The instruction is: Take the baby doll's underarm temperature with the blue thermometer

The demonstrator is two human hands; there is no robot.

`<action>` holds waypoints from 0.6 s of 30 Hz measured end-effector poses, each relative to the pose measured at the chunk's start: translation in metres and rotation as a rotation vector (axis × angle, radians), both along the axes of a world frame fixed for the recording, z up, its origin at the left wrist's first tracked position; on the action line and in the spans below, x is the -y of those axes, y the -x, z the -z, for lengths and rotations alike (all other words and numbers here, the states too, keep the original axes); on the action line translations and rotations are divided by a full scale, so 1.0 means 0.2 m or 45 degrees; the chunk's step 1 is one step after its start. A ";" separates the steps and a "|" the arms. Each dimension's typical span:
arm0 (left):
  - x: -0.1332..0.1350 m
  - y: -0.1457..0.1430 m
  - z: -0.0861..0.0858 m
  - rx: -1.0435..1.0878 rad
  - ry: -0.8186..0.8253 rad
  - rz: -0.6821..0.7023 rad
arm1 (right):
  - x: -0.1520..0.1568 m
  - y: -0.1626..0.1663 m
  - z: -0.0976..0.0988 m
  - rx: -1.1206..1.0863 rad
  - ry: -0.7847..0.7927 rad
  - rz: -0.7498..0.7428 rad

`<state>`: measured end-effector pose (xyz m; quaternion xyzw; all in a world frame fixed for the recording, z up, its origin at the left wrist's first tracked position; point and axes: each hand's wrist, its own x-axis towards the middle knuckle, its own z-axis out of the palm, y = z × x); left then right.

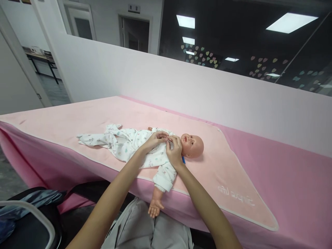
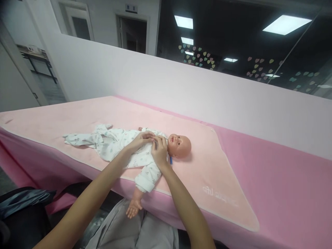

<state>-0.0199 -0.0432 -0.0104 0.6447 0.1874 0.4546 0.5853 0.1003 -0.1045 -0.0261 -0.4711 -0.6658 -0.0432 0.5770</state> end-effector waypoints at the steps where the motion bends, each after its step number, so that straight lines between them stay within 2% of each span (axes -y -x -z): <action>1: -0.01 0.00 0.01 0.007 0.009 0.002 | 0.00 0.00 0.00 -0.022 0.014 -0.002; 6: -0.03 -0.01 0.03 0.000 -0.009 -0.014 | -0.01 0.00 0.01 -0.175 0.073 -0.033; 10: -0.02 0.00 0.02 0.003 -0.022 -0.017 | -0.03 0.00 0.04 -0.229 0.027 -0.025; 18: -0.01 0.00 0.01 0.039 -0.016 -0.020 | -0.03 0.00 0.05 -0.130 -0.075 0.066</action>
